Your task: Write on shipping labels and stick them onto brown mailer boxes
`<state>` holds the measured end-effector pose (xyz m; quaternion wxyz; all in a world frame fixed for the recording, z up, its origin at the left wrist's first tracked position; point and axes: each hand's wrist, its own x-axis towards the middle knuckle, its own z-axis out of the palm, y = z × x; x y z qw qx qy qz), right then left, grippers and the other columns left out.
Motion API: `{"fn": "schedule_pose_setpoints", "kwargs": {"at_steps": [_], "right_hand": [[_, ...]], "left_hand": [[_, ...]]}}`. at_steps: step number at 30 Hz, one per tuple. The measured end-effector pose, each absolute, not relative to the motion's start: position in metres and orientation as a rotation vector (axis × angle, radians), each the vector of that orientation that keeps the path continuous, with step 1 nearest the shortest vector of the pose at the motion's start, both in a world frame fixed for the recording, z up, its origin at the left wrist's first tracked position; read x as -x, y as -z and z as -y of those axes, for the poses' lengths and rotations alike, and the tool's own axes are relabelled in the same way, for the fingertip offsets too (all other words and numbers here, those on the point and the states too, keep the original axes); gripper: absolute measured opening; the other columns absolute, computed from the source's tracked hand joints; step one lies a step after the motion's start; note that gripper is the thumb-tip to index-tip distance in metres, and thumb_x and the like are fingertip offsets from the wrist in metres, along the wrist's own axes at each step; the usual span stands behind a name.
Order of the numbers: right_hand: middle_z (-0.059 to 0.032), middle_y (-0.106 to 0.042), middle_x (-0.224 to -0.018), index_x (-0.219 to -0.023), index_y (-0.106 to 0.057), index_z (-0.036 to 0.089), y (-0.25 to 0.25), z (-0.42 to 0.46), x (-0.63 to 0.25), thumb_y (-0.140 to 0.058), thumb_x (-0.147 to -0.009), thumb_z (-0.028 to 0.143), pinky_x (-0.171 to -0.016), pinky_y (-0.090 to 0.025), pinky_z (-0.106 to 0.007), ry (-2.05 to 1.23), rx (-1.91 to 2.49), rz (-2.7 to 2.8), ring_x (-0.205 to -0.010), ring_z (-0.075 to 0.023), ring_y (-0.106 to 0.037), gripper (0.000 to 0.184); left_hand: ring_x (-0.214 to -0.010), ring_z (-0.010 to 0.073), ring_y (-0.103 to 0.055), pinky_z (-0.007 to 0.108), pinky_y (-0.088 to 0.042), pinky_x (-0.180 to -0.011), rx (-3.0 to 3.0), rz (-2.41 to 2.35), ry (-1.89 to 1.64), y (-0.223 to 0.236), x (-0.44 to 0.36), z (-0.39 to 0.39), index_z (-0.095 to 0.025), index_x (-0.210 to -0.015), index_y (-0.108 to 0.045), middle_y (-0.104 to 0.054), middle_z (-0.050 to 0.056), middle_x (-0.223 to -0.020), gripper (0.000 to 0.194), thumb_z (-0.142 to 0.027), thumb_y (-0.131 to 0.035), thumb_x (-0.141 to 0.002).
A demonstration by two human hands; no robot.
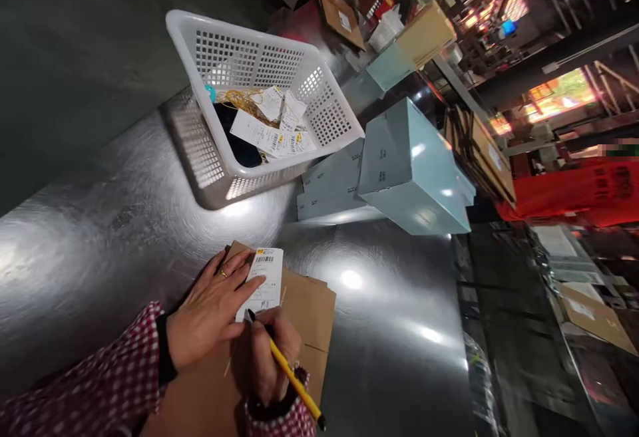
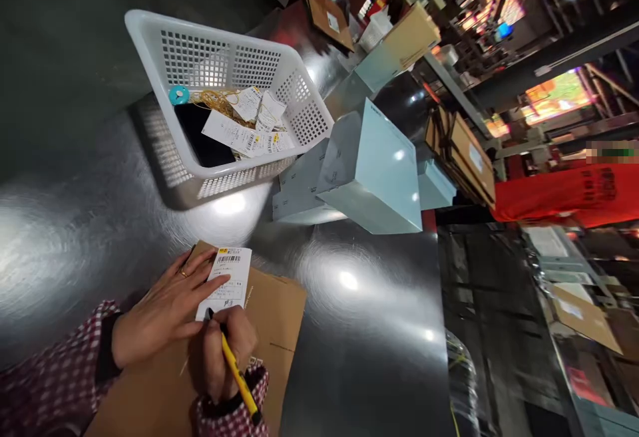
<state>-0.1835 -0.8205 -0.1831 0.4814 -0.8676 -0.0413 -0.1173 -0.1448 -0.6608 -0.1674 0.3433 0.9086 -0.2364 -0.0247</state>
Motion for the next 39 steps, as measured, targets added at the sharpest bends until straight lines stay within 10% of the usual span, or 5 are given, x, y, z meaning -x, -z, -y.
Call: {"fn": "schedule_pose_setpoints", "kwargs": {"at_steps": [39], "right_hand": [[0.0024,-0.052,-0.060,-0.069,-0.050,0.020,0.168,0.818,0.176,-0.047,-0.084,0.016,-0.051,-0.037,-0.025,0.183,2.167,0.255,-0.054,-0.0117,-0.050,0.016]], "left_hand": [[-0.147,0.0310,-0.026,0.059,-0.027,-0.118,-2.360,0.626,0.118,0.163,0.143,0.660,-0.022,-0.140,-0.043,-0.047,0.010,-0.150,0.074,-0.006,-0.071,-0.073]]}}
